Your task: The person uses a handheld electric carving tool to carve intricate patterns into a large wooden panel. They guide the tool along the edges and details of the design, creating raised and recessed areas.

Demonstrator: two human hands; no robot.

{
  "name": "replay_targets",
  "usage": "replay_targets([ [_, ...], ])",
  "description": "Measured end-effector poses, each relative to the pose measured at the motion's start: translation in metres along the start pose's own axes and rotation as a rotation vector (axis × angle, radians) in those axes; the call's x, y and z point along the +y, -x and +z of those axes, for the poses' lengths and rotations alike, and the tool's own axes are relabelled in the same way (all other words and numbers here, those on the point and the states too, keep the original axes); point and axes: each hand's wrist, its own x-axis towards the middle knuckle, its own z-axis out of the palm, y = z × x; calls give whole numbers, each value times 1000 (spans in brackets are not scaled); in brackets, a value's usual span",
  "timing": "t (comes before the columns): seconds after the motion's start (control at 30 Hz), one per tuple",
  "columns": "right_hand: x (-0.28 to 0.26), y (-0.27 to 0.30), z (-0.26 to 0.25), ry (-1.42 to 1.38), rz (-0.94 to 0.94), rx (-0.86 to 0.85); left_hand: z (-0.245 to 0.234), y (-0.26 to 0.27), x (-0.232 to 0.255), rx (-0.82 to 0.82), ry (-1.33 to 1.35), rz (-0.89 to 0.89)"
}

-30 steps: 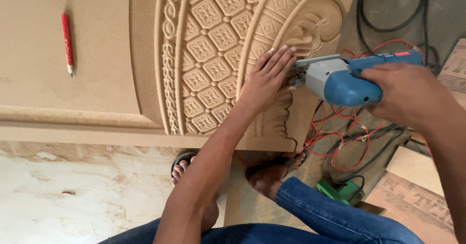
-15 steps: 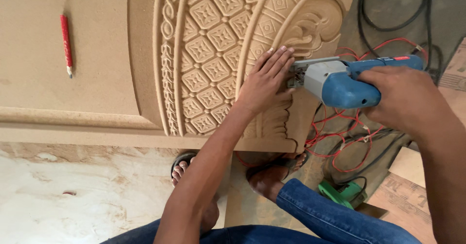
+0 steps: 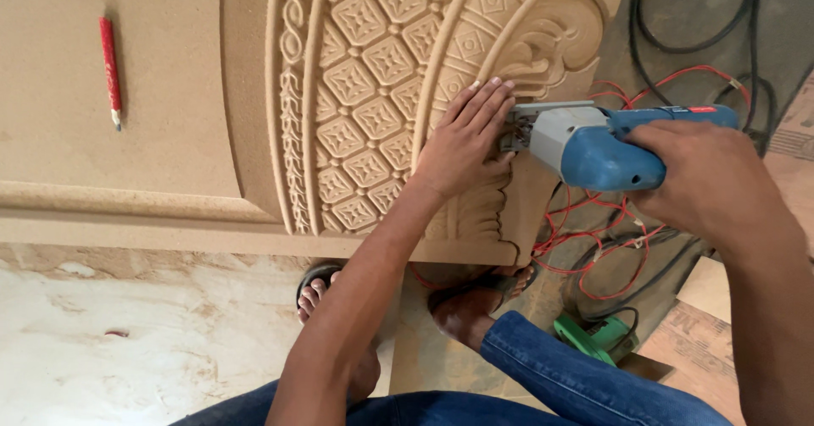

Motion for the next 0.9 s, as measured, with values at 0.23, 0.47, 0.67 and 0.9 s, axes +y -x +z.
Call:
replay_targets([
  [0.23,-5,0,-2,-35,-45,58,0,-1,0,12,-15,8],
  [0.47,-11,-3,-14,-55,46,-92,-8,-2,4,-15,-42,4],
  [0.67,-12,-5,-17,-8,45,-163,-5,0,2,23,74,-7],
  [0.9,-8,0,-10,-49,18,-82,9,5,-7,70,92,-9],
])
